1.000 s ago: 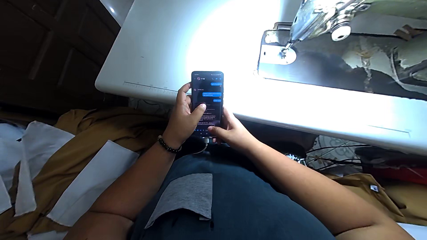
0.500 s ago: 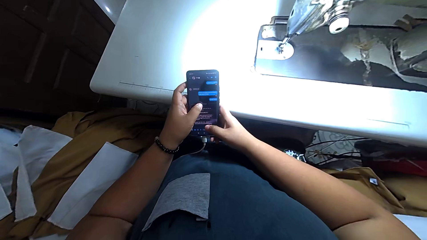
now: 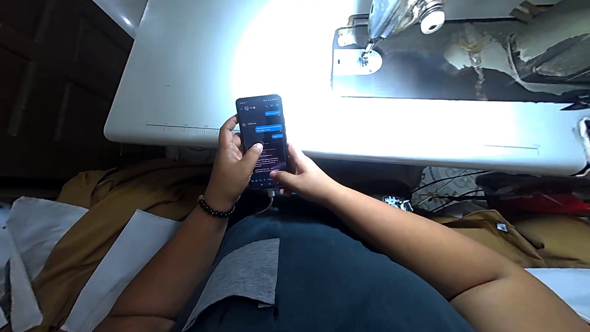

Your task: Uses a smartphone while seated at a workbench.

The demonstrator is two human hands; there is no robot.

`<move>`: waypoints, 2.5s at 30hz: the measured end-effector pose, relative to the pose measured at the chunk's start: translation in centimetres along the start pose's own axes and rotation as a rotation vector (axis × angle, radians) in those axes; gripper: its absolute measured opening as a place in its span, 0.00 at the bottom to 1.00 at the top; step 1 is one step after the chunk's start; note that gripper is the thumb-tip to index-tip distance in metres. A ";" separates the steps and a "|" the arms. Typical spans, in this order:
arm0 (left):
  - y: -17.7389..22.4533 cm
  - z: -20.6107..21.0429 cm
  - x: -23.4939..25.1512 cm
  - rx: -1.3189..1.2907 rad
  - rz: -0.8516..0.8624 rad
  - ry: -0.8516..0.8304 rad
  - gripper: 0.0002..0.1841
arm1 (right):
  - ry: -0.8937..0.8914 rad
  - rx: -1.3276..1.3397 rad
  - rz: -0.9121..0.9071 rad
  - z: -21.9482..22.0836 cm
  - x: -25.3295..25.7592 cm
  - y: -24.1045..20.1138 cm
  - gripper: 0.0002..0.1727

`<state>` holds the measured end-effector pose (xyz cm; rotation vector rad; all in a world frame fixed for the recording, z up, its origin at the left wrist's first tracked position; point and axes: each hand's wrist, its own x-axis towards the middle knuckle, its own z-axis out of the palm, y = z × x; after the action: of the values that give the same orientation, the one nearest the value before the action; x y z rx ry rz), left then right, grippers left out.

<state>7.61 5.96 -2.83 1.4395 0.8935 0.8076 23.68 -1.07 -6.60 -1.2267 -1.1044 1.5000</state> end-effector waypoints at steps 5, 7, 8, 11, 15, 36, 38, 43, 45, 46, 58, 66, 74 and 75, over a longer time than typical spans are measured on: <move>0.0 0.0 0.0 -0.009 0.001 -0.003 0.35 | -0.007 0.001 0.004 -0.1 0.1 0.1 0.33; -0.1 0.0 0.0 -0.006 -0.002 -0.002 0.35 | -0.004 0.002 0.010 -0.1 0.0 0.0 0.32; -0.2 0.0 0.0 -0.006 -0.005 0.000 0.35 | -0.003 0.001 0.014 -0.1 0.0 0.0 0.32; -0.2 0.1 0.0 -0.007 -0.010 0.003 0.36 | -0.007 -0.001 0.015 -0.1 0.0 0.0 0.31; -0.3 0.1 0.0 -0.002 -0.012 0.007 0.36 | -0.007 0.007 0.015 -0.1 0.0 0.1 0.31; -0.3 0.1 0.0 0.002 -0.012 0.014 0.37 | -0.005 -0.009 0.003 0.0 0.1 0.2 0.32; -0.2 0.2 0.0 0.004 -0.018 0.014 0.37 | -0.005 -0.010 0.001 0.0 0.1 0.1 0.32; -0.1 0.2 -0.1 -0.003 -0.016 0.008 0.37 | -0.006 -0.012 0.003 0.0 0.1 0.1 0.31; -0.1 0.2 -0.1 -0.008 -0.012 0.006 0.37 | -0.003 -0.012 0.000 0.0 0.1 0.1 0.31; -0.2 0.2 0.0 -0.009 -0.005 0.005 0.37 | -0.001 -0.013 0.001 0.0 0.1 0.1 0.30; -0.6 0.2 -0.2 0.006 -0.003 0.005 0.38 | 0.028 -0.002 0.006 0.1 0.1 0.4 0.21; -0.7 0.3 -0.2 0.013 0.007 -0.012 0.38 | 0.056 -0.046 0.011 0.1 0.2 0.5 0.17; -0.5 0.3 0.0 0.013 0.013 -0.012 0.38 | 0.035 0.003 0.014 0.0 0.1 0.1 0.18; -0.4 0.3 0.0 0.017 0.009 -0.011 0.39 | 0.031 0.008 0.010 0.0 0.1 0.2 0.20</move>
<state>7.88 5.83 -3.30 1.4622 0.8875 0.8000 23.63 -0.98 -6.80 -1.2470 -1.0729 1.4867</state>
